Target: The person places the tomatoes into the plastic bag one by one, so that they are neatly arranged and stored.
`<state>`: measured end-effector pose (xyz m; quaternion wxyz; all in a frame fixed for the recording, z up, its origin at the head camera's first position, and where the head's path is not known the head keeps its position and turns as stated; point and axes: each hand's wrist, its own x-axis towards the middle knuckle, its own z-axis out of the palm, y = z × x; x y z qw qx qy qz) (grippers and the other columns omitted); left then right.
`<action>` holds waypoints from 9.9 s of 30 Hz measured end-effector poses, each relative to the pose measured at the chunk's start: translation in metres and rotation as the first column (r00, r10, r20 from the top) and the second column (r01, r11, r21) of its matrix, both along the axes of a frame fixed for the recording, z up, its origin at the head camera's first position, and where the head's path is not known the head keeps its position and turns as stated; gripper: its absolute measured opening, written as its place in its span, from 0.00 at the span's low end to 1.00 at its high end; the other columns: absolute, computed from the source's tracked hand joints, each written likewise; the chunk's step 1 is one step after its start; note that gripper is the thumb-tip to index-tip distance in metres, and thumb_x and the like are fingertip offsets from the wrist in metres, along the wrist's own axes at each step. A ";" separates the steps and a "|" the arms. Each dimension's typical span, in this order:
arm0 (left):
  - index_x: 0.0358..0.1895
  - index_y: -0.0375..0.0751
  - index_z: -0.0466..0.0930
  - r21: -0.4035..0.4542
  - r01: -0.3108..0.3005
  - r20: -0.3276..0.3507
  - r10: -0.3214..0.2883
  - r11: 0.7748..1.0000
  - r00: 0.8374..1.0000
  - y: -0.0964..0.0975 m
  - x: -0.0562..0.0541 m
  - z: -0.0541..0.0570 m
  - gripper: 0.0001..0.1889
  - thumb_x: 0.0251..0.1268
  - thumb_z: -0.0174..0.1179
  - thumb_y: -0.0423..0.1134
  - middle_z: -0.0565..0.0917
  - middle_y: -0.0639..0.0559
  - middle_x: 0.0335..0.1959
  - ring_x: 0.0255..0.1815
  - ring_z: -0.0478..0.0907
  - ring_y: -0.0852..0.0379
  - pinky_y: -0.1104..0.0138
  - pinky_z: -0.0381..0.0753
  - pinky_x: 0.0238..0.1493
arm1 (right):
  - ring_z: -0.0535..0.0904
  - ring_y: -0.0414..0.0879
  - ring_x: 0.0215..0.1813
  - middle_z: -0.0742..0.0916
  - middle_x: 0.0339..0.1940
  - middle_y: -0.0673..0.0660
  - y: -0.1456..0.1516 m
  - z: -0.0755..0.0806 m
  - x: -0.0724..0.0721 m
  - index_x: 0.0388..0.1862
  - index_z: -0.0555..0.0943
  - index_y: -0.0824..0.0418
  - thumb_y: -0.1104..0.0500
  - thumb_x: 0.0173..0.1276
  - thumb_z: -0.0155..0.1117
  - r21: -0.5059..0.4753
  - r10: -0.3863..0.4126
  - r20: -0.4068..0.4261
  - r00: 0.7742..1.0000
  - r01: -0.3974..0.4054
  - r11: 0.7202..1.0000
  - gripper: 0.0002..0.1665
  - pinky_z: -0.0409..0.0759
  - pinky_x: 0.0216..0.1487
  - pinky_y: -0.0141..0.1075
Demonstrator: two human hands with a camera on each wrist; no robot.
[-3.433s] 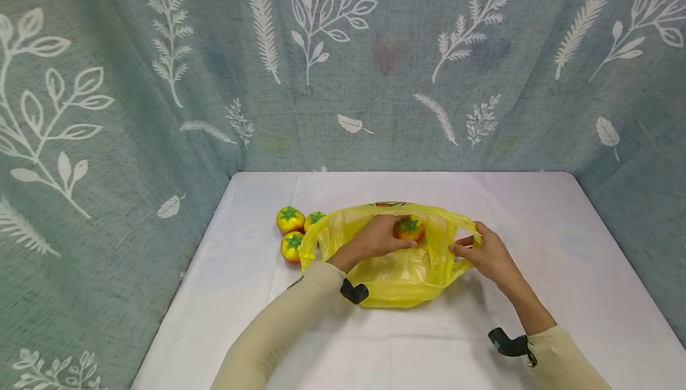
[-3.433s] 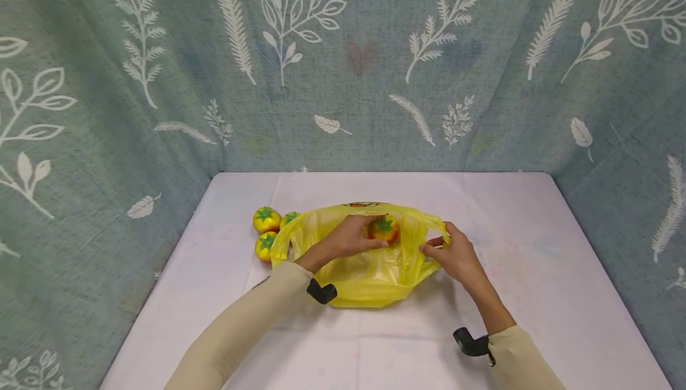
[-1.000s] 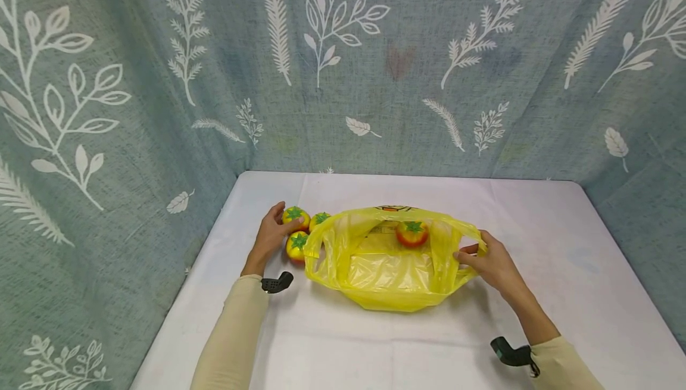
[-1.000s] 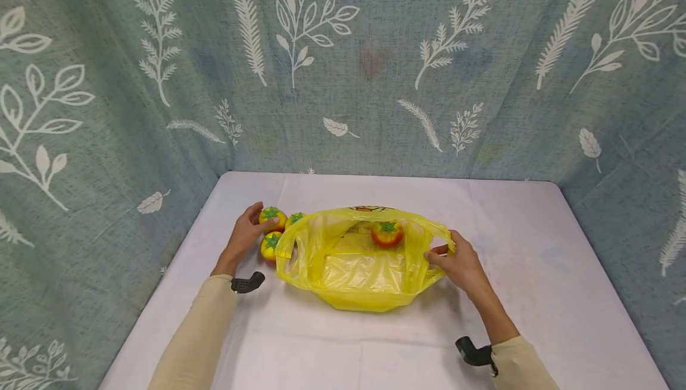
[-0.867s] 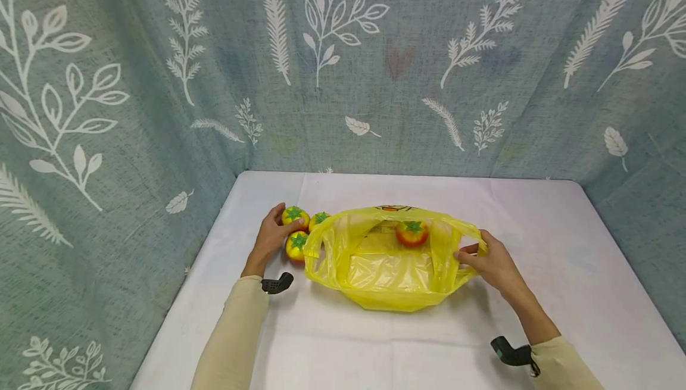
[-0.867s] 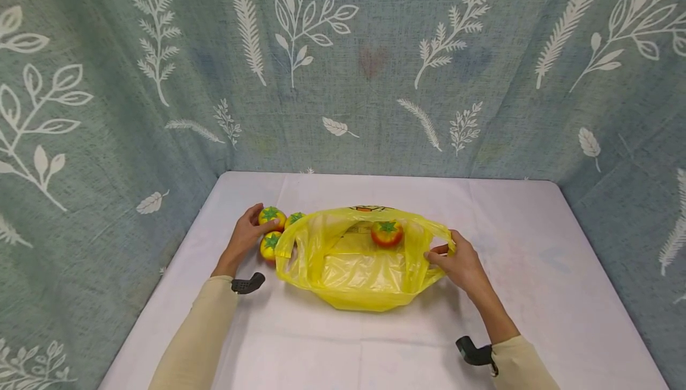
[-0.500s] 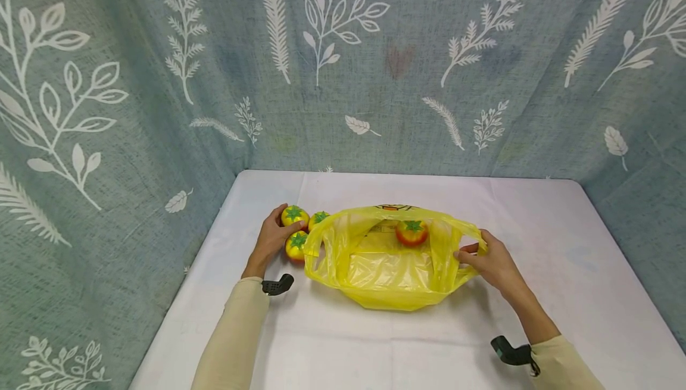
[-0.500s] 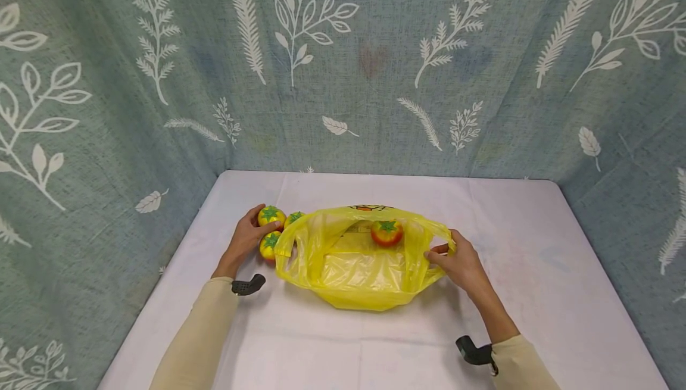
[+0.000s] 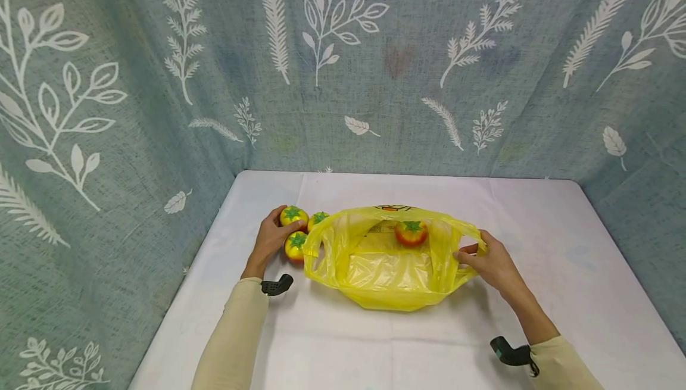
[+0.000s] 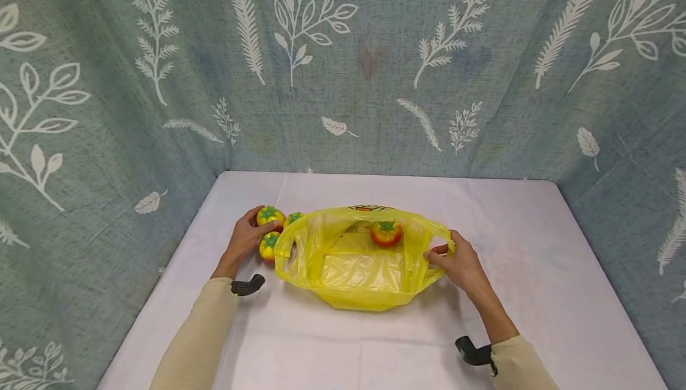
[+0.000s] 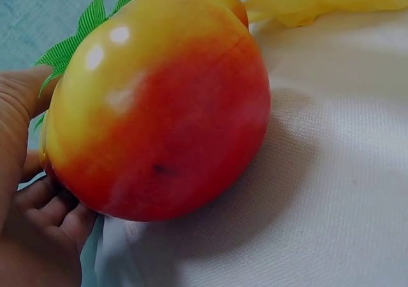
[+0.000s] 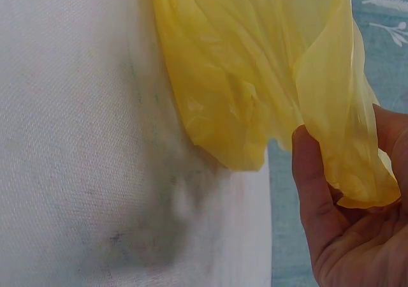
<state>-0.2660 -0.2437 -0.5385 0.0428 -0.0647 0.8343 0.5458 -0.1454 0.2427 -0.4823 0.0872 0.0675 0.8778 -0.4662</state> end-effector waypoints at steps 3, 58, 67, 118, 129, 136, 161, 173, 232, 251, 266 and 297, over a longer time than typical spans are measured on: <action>0.79 0.37 0.56 -0.010 -0.008 0.001 0.008 1.000 1.000 -0.001 0.000 -0.001 0.44 0.67 0.68 0.49 0.64 0.37 0.76 0.74 0.63 0.42 0.52 0.63 0.75 | 0.78 0.57 0.48 0.84 0.50 0.68 0.000 0.000 0.001 0.71 0.64 0.69 0.52 0.68 0.72 -0.003 -0.003 0.002 1.000 0.003 1.000 0.41 0.82 0.43 0.38; 0.80 0.43 0.56 0.131 0.180 -0.165 -0.158 0.975 0.974 0.030 -0.012 0.079 0.42 0.67 0.69 0.44 0.66 0.41 0.74 0.71 0.69 0.47 0.57 0.71 0.70 | 0.77 0.58 0.50 0.83 0.52 0.69 0.001 0.000 0.001 0.72 0.64 0.67 0.53 0.69 0.71 -0.010 -0.011 -0.002 1.000 0.011 1.000 0.41 0.82 0.50 0.42; 0.79 0.41 0.58 0.167 0.257 -0.203 -0.222 0.952 0.954 0.048 -0.012 0.091 0.42 0.66 0.70 0.44 0.69 0.41 0.71 0.67 0.73 0.46 0.71 0.79 0.57 | 0.77 0.58 0.50 0.83 0.52 0.68 0.002 -0.001 0.002 0.73 0.63 0.67 0.53 0.69 0.71 -0.014 -0.012 0.001 1.000 0.012 1.000 0.41 0.82 0.48 0.40; 0.76 0.41 0.64 0.186 0.714 -0.291 -0.656 0.676 0.697 0.191 0.012 0.100 0.37 0.65 0.68 0.32 0.72 0.43 0.69 0.64 0.76 0.49 0.57 0.75 0.66 | 0.77 0.58 0.52 0.84 0.52 0.67 0.001 0.005 0.001 0.73 0.65 0.66 0.52 0.69 0.71 -0.019 -0.032 0.001 0.999 0.032 0.999 0.40 0.81 0.53 0.44; 0.76 0.42 0.66 0.143 0.767 -0.235 -0.731 0.625 0.640 0.204 0.025 0.094 0.36 0.64 0.69 0.34 0.73 0.47 0.69 0.63 0.76 0.53 0.64 0.76 0.65 | 0.76 0.58 0.53 0.84 0.53 0.67 0.000 0.005 0.000 0.73 0.64 0.65 0.52 0.69 0.70 -0.020 -0.035 0.008 0.999 0.035 0.999 0.40 0.82 0.54 0.45; 0.76 0.41 0.66 0.107 0.817 -0.232 -0.785 0.566 0.574 0.204 0.028 0.092 0.40 0.63 0.72 0.47 0.74 0.49 0.67 0.62 0.77 0.56 0.65 0.76 0.63 | 0.75 0.60 0.54 0.83 0.54 0.68 -0.003 0.006 0.000 0.74 0.63 0.65 0.53 0.70 0.70 -0.005 -0.034 0.011 0.999 0.035 0.999 0.40 0.80 0.58 0.50; 0.74 0.38 0.67 0.043 0.870 -0.084 -0.866 0.490 0.492 0.218 0.023 0.066 0.38 0.61 0.72 0.39 0.76 0.50 0.63 0.54 0.79 0.58 0.66 0.81 0.55 | 0.77 0.58 0.53 0.83 0.54 0.68 -0.003 0.005 0.000 0.74 0.63 0.65 0.53 0.70 0.70 -0.015 -0.031 0.012 0.999 0.031 0.999 0.40 0.83 0.53 0.44; 0.73 0.41 0.70 -0.083 0.870 -0.016 -0.873 0.487 0.487 0.229 0.019 0.056 0.40 0.58 0.75 0.45 0.75 0.52 0.66 0.53 0.78 0.61 0.70 0.80 0.54 | 0.76 0.58 0.52 0.83 0.53 0.67 -0.003 0.004 0.001 0.74 0.63 0.65 0.53 0.70 0.71 -0.002 -0.042 0.016 0.999 0.042 0.999 0.41 0.81 0.54 0.46; 0.76 0.46 0.67 -0.255 0.822 0.095 -0.832 0.510 0.546 0.231 0.042 0.028 0.44 0.57 0.76 0.52 0.79 0.53 0.60 0.48 0.77 0.63 0.73 0.78 0.51 | 0.76 0.60 0.54 0.84 0.51 0.67 -0.002 0.003 0.002 0.74 0.63 0.67 0.53 0.70 0.70 -0.017 -0.022 -0.001 1.000 0.022 1.000 0.41 0.77 0.57 0.50; 0.77 0.43 0.64 -0.356 0.778 0.017 -0.829 0.517 0.559 0.203 0.055 0.063 0.41 0.65 0.68 0.56 0.72 0.48 0.72 0.69 0.72 0.51 0.62 0.73 0.66 | 0.76 0.60 0.55 0.84 0.53 0.68 -0.006 0.002 0.003 0.75 0.63 0.66 0.51 0.70 0.70 -0.024 -0.017 0.017 1.000 0.018 1.000 0.42 0.78 0.57 0.50; 0.75 0.37 0.65 0.027 0.731 -0.263 -0.701 0.681 0.663 0.154 0.061 0.116 0.32 0.72 0.64 0.39 0.71 0.39 0.71 0.72 0.69 0.45 0.61 0.68 0.71 | 0.77 0.59 0.55 0.84 0.54 0.67 -0.006 0.001 0.004 0.75 0.62 0.67 0.49 0.70 0.70 -0.033 -0.011 0.018 1.000 0.011 0.999 0.44 0.78 0.56 0.49; 0.74 0.31 0.64 0.197 0.132 -0.327 -0.062 0.971 0.943 0.012 0.069 0.067 0.30 0.75 0.60 0.37 0.69 0.39 0.73 0.75 0.64 0.46 0.64 0.63 0.73 | 0.77 0.56 0.51 0.84 0.52 0.66 -0.003 -0.005 0.005 0.75 0.62 0.67 0.47 0.70 0.70 -0.011 -0.017 0.031 0.999 0.017 1.000 0.45 0.79 0.52 0.44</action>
